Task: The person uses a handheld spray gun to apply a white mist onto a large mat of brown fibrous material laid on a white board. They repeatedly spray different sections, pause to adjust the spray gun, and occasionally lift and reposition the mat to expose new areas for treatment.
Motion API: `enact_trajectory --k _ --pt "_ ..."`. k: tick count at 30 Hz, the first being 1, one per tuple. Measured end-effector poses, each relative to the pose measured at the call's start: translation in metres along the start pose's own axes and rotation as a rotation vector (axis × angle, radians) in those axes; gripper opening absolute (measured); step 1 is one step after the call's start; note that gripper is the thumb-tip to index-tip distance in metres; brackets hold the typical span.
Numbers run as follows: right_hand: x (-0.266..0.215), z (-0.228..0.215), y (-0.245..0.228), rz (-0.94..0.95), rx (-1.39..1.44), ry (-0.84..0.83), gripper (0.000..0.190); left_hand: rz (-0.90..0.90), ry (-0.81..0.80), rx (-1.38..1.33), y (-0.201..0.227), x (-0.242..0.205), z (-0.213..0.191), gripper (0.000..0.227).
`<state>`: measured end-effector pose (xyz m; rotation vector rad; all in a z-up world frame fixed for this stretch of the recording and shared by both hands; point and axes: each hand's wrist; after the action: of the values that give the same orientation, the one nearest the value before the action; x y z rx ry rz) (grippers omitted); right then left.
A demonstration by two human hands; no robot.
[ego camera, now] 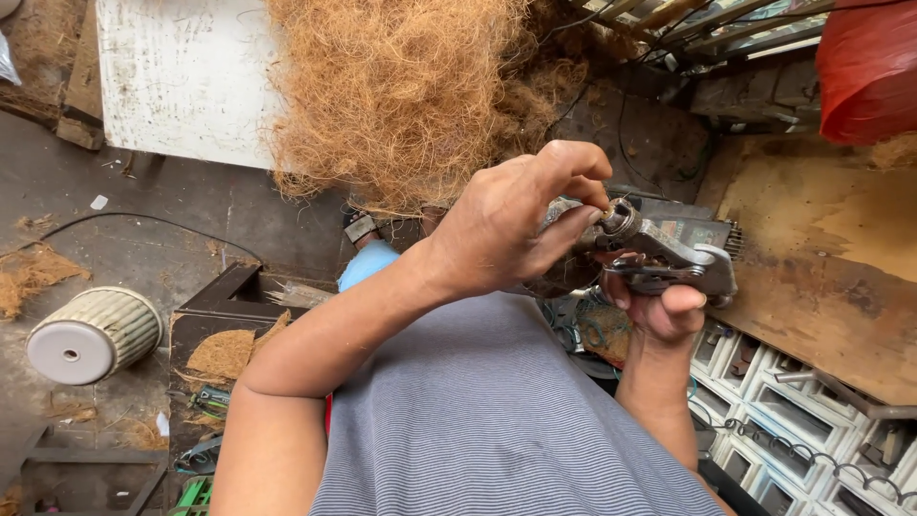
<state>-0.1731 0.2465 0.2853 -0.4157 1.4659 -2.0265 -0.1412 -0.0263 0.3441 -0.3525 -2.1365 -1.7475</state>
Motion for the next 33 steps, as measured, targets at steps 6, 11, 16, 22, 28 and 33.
enact_trajectory --k 6,11,16,22,28,33 --pt "-0.001 0.001 0.002 0.011 0.010 0.043 0.083 0.007 -0.068 0.064 -0.006 0.000 -0.004 0.034" --pt "-0.001 -0.002 0.001 0.035 -0.007 0.024 0.085 0.096 -0.101 0.122 -0.011 0.005 -0.004 0.022" --pt "-0.002 -0.003 0.003 0.056 -0.018 0.035 0.090 0.235 -0.060 0.201 -0.019 0.003 0.007 0.011" --pt "0.002 -0.002 0.004 0.018 -0.011 0.057 0.085 0.200 -0.071 0.126 -0.024 0.006 0.009 0.021" --pt "0.002 -0.007 0.006 0.024 -0.013 0.042 0.086 0.155 -0.065 0.019 -0.027 0.006 0.010 0.029" --pt "0.002 -0.002 0.002 0.040 0.038 0.070 0.085 -0.152 -0.058 -0.616 -0.015 0.003 -0.001 0.009"
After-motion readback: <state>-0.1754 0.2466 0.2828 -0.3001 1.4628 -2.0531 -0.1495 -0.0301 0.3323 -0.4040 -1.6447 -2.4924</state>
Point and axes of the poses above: each hand's wrist, its own x-axis towards the middle knuckle, its own z-axis out of the palm, y = z × x, and after that the axes turned 2 degrees about x, right-handed
